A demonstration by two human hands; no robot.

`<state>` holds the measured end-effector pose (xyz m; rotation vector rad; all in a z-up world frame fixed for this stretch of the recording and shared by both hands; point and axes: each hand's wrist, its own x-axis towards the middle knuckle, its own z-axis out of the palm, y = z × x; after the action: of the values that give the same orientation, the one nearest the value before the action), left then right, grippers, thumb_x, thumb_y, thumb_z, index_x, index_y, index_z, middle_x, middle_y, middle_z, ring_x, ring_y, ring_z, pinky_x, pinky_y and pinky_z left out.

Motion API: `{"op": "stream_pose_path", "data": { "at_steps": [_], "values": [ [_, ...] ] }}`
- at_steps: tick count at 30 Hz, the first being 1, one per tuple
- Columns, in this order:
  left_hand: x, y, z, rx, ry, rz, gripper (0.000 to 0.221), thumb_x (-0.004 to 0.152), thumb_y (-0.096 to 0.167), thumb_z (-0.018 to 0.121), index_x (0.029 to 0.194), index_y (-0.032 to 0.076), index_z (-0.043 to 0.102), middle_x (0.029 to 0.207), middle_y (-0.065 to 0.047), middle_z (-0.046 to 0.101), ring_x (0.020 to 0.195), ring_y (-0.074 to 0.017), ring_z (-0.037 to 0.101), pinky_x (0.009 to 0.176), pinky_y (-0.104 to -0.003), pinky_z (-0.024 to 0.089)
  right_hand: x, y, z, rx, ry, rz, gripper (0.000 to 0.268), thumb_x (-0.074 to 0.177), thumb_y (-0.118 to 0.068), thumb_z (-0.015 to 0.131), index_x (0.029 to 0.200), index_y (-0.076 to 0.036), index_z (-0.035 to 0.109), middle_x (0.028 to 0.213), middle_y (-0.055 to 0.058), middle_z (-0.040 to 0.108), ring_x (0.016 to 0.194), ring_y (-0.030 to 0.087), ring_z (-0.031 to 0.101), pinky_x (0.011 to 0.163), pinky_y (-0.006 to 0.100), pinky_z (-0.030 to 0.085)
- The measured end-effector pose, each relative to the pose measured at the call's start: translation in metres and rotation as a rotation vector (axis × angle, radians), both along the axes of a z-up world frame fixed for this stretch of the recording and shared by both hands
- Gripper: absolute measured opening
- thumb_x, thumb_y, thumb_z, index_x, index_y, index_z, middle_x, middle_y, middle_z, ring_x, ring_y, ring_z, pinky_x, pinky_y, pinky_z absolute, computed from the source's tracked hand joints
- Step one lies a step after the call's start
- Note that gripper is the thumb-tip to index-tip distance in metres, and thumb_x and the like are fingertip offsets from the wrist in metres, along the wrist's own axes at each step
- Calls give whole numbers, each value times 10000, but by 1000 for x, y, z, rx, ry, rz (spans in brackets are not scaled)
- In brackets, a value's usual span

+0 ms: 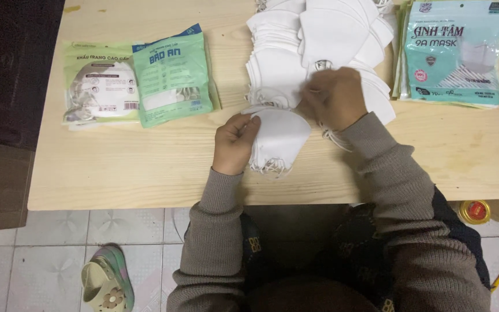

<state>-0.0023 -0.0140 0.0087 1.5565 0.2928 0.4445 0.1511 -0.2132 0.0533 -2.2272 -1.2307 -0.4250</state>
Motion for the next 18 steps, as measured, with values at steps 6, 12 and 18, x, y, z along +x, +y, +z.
{"op": "stream_pose_path", "data": {
  "at_steps": [6, 12, 18],
  "values": [
    [-3, -3, 13, -51, 70, -7, 151, 958, 155, 678, 990, 44, 774, 928, -6, 686, 920, -124, 642, 841, -244, 527, 35, -18, -14, 237, -108, -168, 145, 957, 33, 684, 1066, -31, 754, 1092, 129, 679, 1028, 339, 579, 908, 467, 418],
    [7, -11, -14, 61, 74, -56, 160, 924, 190, 700, 976, 62, 780, 959, -24, 708, 884, -123, 658, 785, -242, 502, 75, 1, -20, 1, -303, -237, 325, 894, -249, 818, 1166, -85, 752, 1174, 156, 695, 1027, 382, 563, 792, 499, 425],
    [13, -15, -16, -73, 141, -51, 210, 920, 242, 709, 1005, 60, 772, 1026, -36, 726, 971, -149, 676, 876, -282, 547, 119, 9, -29, -346, -236, -516, 784, 750, -495, 875, 1350, -95, 566, 1132, 163, 696, 1001, 410, 606, 815, 524, 431]
  ]
}}
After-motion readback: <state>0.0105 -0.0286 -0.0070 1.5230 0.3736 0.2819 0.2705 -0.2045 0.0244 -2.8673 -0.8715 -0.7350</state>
